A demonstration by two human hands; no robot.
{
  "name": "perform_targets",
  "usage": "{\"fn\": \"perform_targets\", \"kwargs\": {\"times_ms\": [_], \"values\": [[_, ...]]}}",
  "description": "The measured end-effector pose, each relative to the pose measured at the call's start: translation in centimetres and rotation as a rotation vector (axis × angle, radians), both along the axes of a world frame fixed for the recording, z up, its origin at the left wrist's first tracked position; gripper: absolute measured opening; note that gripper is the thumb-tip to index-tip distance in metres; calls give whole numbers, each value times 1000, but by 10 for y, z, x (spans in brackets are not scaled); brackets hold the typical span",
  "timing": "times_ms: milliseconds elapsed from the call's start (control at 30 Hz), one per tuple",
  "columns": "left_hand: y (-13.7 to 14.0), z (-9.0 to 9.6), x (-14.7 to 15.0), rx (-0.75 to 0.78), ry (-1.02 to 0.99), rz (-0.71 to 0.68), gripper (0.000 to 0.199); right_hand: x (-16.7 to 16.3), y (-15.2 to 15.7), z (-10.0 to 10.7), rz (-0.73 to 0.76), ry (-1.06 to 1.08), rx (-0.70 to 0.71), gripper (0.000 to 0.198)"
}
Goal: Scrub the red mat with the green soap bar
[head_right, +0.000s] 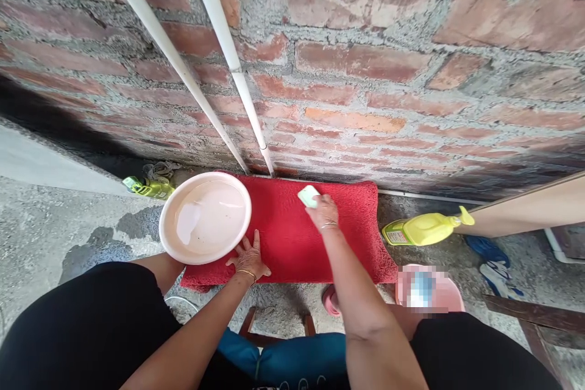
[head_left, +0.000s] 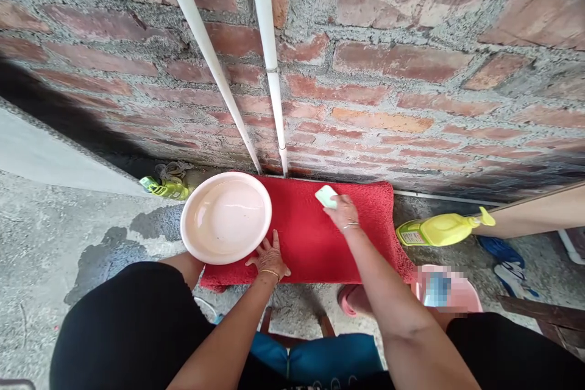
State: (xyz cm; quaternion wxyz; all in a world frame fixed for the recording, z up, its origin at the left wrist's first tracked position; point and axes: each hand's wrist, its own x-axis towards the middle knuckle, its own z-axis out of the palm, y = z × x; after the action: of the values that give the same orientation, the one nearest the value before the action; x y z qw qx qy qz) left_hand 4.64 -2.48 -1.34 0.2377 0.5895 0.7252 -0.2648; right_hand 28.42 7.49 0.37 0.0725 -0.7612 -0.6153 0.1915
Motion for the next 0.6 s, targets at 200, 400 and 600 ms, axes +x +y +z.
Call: {"fn": "perform_targets", "kwargs": {"times_ms": [200,400,600], "values": [[-1,-2,-1,28,-1,4,137,141,-50,16,-643,-164,-66,50],[-1,-2,-2,37,13,0,136,87,-58,9,-393,-62,90,50],[0,-1,-1,29,30,-1,135,-45,-34,-1,125,50,53,42]]}}
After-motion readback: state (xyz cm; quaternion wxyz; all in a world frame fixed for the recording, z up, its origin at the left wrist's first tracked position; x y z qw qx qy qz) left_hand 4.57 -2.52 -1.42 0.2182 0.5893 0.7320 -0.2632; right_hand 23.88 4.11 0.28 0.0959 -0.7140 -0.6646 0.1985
